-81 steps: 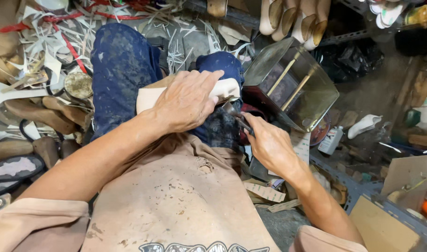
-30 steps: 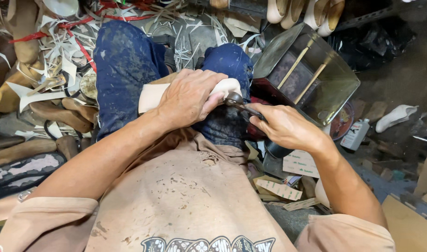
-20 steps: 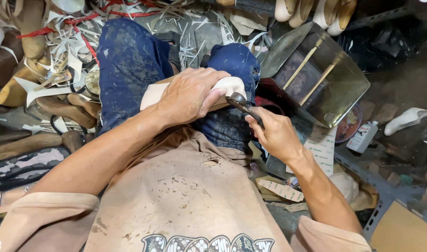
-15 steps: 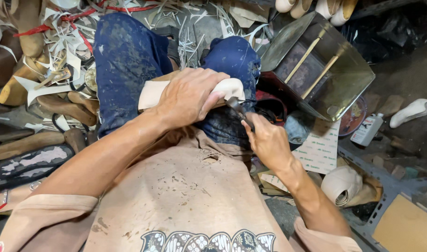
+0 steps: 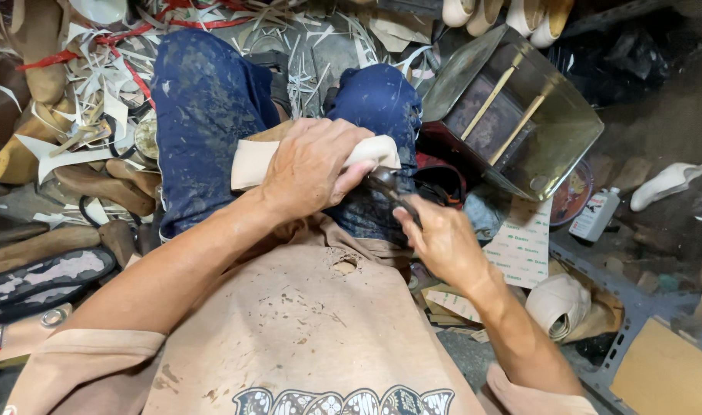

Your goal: The person holds a beige shoe on their lap and uses a hammer to repeatedly tap the shoe's sole and heel area. They rotate the shoe to access different sides and continue hammering the edges and sole throughout the clip.

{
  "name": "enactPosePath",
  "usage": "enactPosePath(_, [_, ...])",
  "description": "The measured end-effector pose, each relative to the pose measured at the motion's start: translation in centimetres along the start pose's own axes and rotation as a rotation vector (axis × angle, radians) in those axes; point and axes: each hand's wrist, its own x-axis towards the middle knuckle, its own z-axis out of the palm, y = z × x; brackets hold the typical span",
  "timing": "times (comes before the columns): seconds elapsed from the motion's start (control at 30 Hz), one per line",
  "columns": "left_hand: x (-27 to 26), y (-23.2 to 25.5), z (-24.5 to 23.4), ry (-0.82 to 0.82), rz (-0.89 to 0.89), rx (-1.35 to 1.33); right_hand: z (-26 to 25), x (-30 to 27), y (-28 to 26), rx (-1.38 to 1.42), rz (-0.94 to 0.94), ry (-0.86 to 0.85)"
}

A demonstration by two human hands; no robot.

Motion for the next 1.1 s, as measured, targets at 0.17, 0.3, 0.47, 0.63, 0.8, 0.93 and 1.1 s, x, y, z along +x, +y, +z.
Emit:
enactPosePath(0.17, [-0.1,0.4,-0.3,-0.028,-0.004,-0.018,0.9,0.4,0.3,0.108,0.074,-0.117])
enactPosePath(0.3, [0.7,1.5,-0.1,-0.069,-0.132,-0.068,-0.9,0.5,-1.7,0.490,0.163,-0.280])
enactPosePath(0.47, [1.6,1.8,1.2,-0.086,-0.164,0.086,-3.4,-1.1,-5.3,0.170,-0.116,-0.552])
enactPosePath(0.63, [2.1,1.5,0.8,-0.140,-0.154,0.203,-8.9,7.8,1.9,0.242,-0.203,0.060])
enactPosePath(0.8, [2.5,1.4,-1.0,-0.293,-0.312,0.078,-13.0,27.2,12.6,-0.262,0.005,0.761])
enactPosePath(0.93, [2.3,0.6,-4.3,-0.382,-0.335,-0.155,-12.7,34.1,15.7,-0.444,0.121,0.959])
enactPosePath(1.1, [2.6,-1.4,-6.3,-0.477,-0.316,-0.245,-11.7,26.5,11.7,-0.034,-0.051,1.010])
